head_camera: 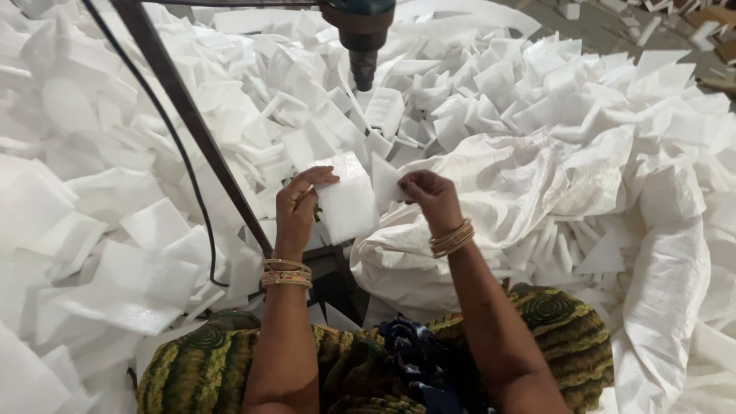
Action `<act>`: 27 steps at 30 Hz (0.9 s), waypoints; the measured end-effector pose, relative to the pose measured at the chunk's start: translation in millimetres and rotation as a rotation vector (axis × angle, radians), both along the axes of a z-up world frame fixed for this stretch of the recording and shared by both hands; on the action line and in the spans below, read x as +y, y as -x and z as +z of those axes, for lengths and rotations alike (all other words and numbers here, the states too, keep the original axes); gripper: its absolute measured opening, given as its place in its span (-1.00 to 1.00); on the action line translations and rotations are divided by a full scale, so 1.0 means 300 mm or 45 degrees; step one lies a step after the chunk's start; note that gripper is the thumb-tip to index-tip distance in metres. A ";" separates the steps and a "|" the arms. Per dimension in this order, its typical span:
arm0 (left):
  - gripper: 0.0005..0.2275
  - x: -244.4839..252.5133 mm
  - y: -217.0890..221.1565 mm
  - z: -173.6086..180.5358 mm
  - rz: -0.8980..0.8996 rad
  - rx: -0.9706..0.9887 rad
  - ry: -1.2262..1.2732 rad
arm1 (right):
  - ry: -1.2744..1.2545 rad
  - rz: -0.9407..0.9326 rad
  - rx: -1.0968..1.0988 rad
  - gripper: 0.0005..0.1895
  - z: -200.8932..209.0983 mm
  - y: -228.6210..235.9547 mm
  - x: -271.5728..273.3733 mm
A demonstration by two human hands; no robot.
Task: The person sits on the floor and repeatedly picks up white foam pieces, places them under a stationary heat gun, and then discards them into a pile. The person handles the foam pieces one at a time, using both hands to position them under the nozzle.
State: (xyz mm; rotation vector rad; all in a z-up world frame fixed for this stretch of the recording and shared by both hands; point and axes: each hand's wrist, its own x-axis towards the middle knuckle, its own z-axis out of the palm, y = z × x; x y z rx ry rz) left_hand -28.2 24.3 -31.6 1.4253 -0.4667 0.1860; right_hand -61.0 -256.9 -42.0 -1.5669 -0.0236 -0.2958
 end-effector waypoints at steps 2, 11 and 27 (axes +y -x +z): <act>-0.63 -0.022 -0.002 -0.016 0.001 -0.016 0.059 | -0.093 0.018 -0.001 -0.75 -0.046 0.006 0.020; -0.42 -0.084 -0.005 -0.020 0.096 -0.243 0.356 | -0.354 0.272 0.072 -0.66 -0.054 0.008 0.062; -0.55 -0.067 -0.026 -0.056 -0.275 0.395 0.503 | -0.439 0.174 0.090 -0.44 -0.030 0.000 0.100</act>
